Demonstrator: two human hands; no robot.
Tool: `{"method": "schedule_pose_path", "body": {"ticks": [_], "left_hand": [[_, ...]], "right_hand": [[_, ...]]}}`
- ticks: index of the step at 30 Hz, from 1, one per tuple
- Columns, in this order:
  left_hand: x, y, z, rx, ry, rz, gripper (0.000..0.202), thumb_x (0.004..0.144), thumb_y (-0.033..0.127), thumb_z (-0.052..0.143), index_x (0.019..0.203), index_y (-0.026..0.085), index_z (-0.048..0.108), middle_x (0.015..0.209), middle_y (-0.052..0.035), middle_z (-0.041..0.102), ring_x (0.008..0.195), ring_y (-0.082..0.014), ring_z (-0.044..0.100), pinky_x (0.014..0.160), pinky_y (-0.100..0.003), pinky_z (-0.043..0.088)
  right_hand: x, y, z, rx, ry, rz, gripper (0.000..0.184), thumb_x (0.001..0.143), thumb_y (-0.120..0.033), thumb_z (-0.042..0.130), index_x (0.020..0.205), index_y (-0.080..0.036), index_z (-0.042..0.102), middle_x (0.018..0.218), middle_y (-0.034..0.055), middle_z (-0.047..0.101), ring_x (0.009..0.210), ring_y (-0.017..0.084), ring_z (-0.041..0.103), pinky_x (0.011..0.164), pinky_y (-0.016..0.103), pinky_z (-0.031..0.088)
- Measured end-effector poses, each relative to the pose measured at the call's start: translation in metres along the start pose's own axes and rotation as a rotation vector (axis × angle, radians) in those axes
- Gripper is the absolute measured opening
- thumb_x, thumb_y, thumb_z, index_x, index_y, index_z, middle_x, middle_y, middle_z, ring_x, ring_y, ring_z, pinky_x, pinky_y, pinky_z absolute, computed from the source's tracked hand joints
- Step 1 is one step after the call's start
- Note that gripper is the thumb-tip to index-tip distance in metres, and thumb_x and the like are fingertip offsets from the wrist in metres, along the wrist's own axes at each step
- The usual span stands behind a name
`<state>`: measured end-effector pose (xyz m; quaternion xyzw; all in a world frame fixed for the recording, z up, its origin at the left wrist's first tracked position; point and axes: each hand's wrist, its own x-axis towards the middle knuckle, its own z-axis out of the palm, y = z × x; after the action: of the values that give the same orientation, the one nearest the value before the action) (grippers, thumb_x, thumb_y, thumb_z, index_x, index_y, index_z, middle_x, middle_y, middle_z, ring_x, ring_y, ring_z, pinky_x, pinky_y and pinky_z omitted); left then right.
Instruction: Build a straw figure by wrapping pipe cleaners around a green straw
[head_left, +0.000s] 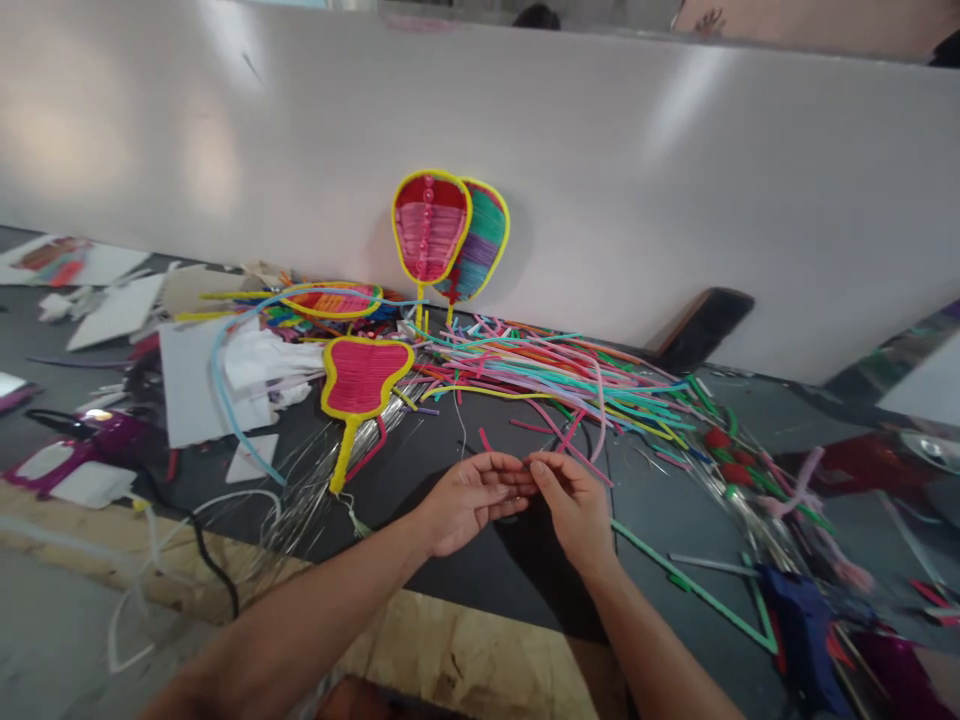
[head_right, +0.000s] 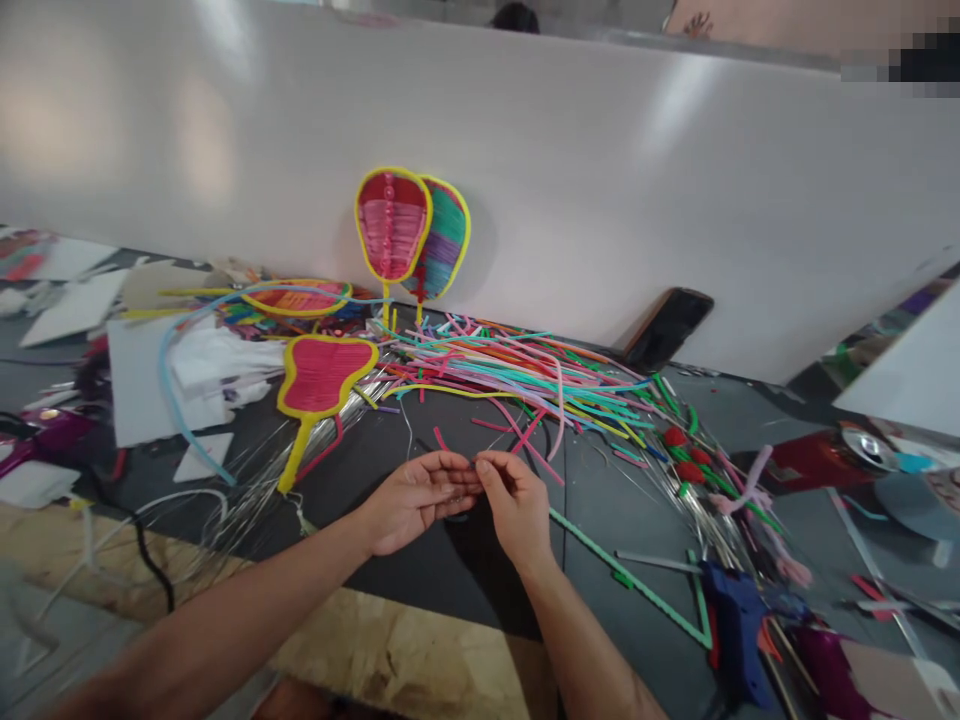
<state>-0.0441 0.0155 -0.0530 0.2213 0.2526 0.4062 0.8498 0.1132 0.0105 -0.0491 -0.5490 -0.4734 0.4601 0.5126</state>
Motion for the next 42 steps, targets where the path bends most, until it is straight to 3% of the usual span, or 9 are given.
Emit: {"method": "schedule_pose_path", "body": {"ticks": [3,6,9,14,23,30,42], "left_hand": [[-0.001,0.003,0.001,0.036,0.013,0.020,0.024,0.074,0.007,0.067,0.097,0.013,0.063,0.101,-0.0107,0.069,0.100,-0.0218,0.063,0.088,-0.036,0.048],[-0.001,0.014,-0.001,0.014,0.030,0.077,0.027,0.074,0.015,0.070,0.100,0.013,0.063,0.101,-0.0106,0.068,0.099,-0.0217,0.063,0.088,-0.036,0.048],[0.000,0.026,-0.003,-0.041,0.077,0.134,0.024,0.080,0.026,0.065,0.100,0.012,0.063,0.094,-0.0099,0.068,0.089,-0.0206,0.066,0.085,-0.036,0.050],[0.001,0.036,-0.004,-0.062,0.146,0.197,0.011,0.082,0.017,0.060,0.092,0.012,0.063,0.079,-0.0039,0.064,0.072,-0.0119,0.063,0.076,-0.030,0.054],[-0.002,0.039,-0.002,-0.032,0.186,0.122,0.008,0.077,0.016,0.065,0.077,0.013,0.058,0.072,0.0014,0.052,0.057,-0.0048,0.050,0.052,-0.017,0.049],[-0.002,0.038,0.000,-0.031,0.168,0.050,0.011,0.077,0.019,0.065,0.076,0.013,0.057,0.071,0.0009,0.051,0.054,-0.0042,0.046,0.049,-0.016,0.046],[-0.004,0.037,-0.005,-0.008,0.102,0.051,0.010,0.077,0.017,0.065,0.078,0.014,0.056,0.067,0.0029,0.049,0.051,-0.0038,0.043,0.045,-0.015,0.046]], "right_hand": [[0.001,-0.001,-0.001,0.161,0.030,0.062,0.019,0.076,-0.038,0.066,0.078,-0.019,0.067,0.073,0.0017,0.067,0.047,0.007,0.045,0.043,0.021,0.037],[0.005,-0.002,-0.002,0.398,0.014,0.174,0.020,0.072,-0.037,0.070,0.077,-0.019,0.063,0.068,-0.0003,0.065,0.038,0.003,0.031,0.034,0.017,0.023],[0.008,-0.001,-0.001,0.522,-0.021,0.288,0.023,0.066,-0.034,0.076,0.076,-0.018,0.061,0.065,-0.0010,0.064,0.038,0.002,0.034,0.033,0.014,0.024],[0.007,0.000,0.001,0.585,-0.066,0.382,0.024,0.064,-0.032,0.077,0.076,-0.019,0.062,0.062,-0.0018,0.063,0.040,0.003,0.040,0.033,0.013,0.028],[0.006,-0.003,-0.001,0.634,-0.153,0.361,0.026,0.069,-0.038,0.073,0.086,-0.019,0.064,0.063,0.0003,0.066,0.037,0.002,0.037,0.035,0.013,0.025],[0.006,-0.001,-0.002,0.664,-0.176,0.357,0.022,0.069,-0.032,0.074,0.082,-0.019,0.063,0.059,-0.0028,0.062,0.038,0.000,0.036,0.036,0.011,0.023],[0.005,0.000,-0.001,0.575,-0.190,0.324,0.025,0.069,-0.036,0.074,0.082,-0.018,0.062,0.055,-0.0040,0.058,0.036,0.000,0.036,0.035,0.012,0.023]]}}
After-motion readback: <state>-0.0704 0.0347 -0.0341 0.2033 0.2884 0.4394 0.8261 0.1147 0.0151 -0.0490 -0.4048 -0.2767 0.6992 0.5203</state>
